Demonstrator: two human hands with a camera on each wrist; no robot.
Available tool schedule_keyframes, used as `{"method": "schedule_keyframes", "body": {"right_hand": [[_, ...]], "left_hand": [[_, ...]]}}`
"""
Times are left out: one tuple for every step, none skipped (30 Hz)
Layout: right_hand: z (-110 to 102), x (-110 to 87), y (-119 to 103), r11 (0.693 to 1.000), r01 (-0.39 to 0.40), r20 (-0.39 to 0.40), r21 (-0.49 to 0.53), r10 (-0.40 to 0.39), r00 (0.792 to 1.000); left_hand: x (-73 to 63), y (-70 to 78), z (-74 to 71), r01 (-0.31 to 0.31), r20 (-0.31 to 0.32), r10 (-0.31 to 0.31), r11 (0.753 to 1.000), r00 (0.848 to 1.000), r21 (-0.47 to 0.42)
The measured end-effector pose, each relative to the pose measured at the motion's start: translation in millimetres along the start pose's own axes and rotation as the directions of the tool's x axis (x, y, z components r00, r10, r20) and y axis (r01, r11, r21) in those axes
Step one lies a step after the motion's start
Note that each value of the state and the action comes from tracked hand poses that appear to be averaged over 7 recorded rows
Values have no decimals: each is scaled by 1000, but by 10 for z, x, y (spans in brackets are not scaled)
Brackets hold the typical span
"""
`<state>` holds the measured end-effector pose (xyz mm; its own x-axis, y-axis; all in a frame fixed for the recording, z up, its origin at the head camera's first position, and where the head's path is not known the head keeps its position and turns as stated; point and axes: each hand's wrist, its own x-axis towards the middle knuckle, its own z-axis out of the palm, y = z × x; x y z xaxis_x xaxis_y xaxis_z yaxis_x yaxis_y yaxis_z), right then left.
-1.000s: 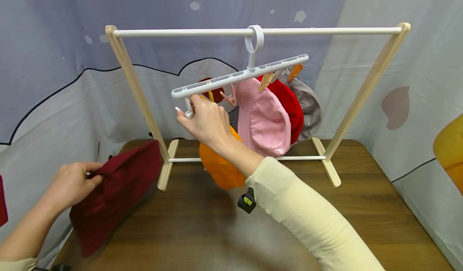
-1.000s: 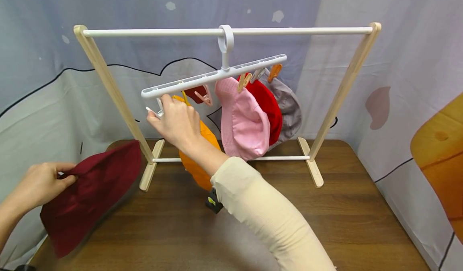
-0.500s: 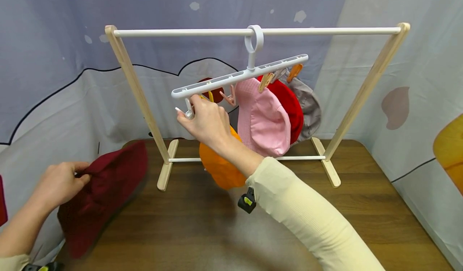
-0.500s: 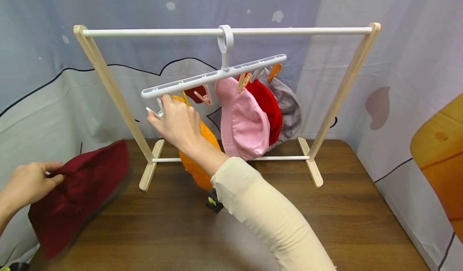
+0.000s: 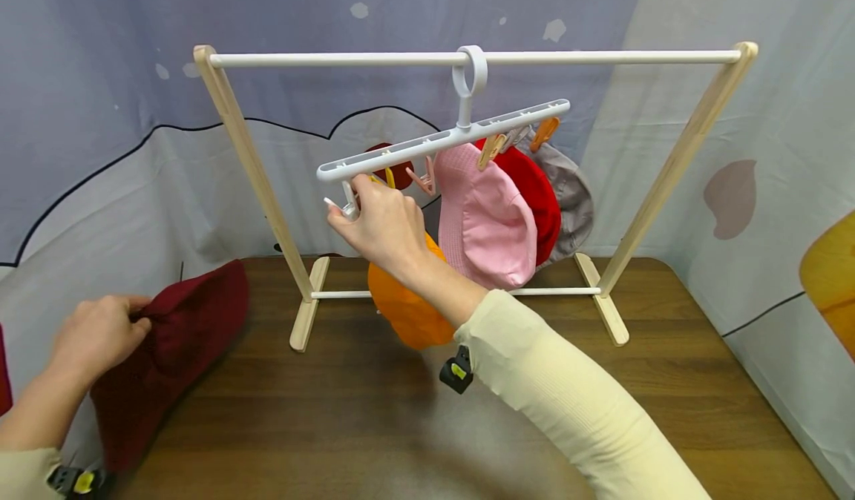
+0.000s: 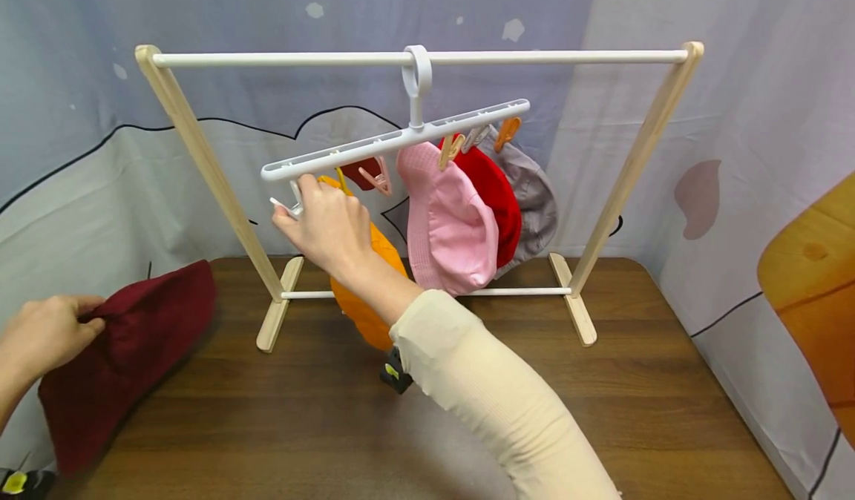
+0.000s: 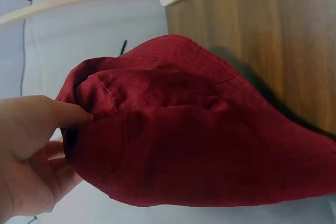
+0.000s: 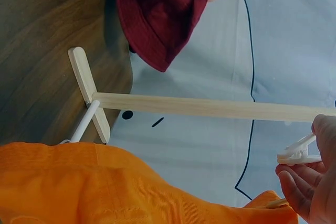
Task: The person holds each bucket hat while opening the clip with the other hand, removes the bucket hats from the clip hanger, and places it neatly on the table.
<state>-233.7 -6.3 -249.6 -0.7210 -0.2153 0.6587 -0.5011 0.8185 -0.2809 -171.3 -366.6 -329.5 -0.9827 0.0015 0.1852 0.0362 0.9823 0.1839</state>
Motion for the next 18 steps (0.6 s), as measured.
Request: {"method": "schedule_keyframes", "body": {"right_hand": [[2, -1, 1, 1000, 0, 0, 0, 0, 1000], [2, -2, 0, 1000, 2, -1, 1, -2, 1000], [3, -1, 1, 1000, 3, -2, 2, -3, 1000], [3, -1, 1, 1000, 5, -4, 1, -5, 1000], [4, -1, 1, 1000, 7, -5, 1, -7, 1000], [3, -2, 2, 1000, 8, -6, -1, -8, 1000], [2, -1, 3, 1000, 8, -7, -2, -8, 1000], [1, -1, 2, 1000, 9, -9, -4, -9, 1000], [1, -2, 2, 1000, 8, -11, -5, -8, 1000], [3, -3, 1, 1000, 8, -11, -7, -8, 1000], [5, -4, 2, 1000, 7, -13, -7, -7, 1000], [6, -5, 2, 1000, 7, -13, -8, -8, 1000], [7, -5, 2, 1000, 7, -14, -6, -7, 1000], [9, -5, 3, 1000, 7, -13, -7, -7, 1000], [10, -4, 3, 1000, 5, -12, -6, -6, 1000], [11, -4, 4, 1000, 4, -10, -5, -4, 1000], [10, -4, 5, 1000, 3, -8, -4, -3, 1000], [12, -3, 6, 1000, 2, -6, -3, -2, 1000]], "left_hand": [[1, -6, 3, 7, -1, -7, 1000, 1000, 6], [3, -13, 11, 12, -5, -11, 1000, 1000, 14], [6, -21, 22, 16, -7, -16, 1000, 1000, 22], [10, -28, 36, 26, -6, -26, 999, 1000, 29], [15, -34, 53, 30, -5, -30, 999, 1000, 37], [21, -38, 77, 29, -9, -29, 999, 1000, 44], [27, -37, 99, 31, -3, -31, 998, 1000, 50], [29, -32, 124, 36, 5, -37, 998, 999, 53], [29, -24, 154, 40, 12, -41, 998, 999, 53], [29, -11, 186, 42, 19, -43, 998, 999, 51], [26, 5, 215, 40, 28, -41, 998, 999, 49], [23, 24, 248, 39, 32, -41, 998, 999, 45], [18, 47, 279, 39, 36, -40, 998, 999, 42], [14, 70, 310, 38, 37, -40, 999, 999, 37], [12, 92, 341, 29, 32, -31, 999, 999, 33], [10, 117, 369, 20, 26, -21, 999, 999, 31], [7, 139, 398, 9, 13, -10, 999, 1000, 31], [7, 158, 426, -3, -2, 3, 1000, 1000, 30]]}}
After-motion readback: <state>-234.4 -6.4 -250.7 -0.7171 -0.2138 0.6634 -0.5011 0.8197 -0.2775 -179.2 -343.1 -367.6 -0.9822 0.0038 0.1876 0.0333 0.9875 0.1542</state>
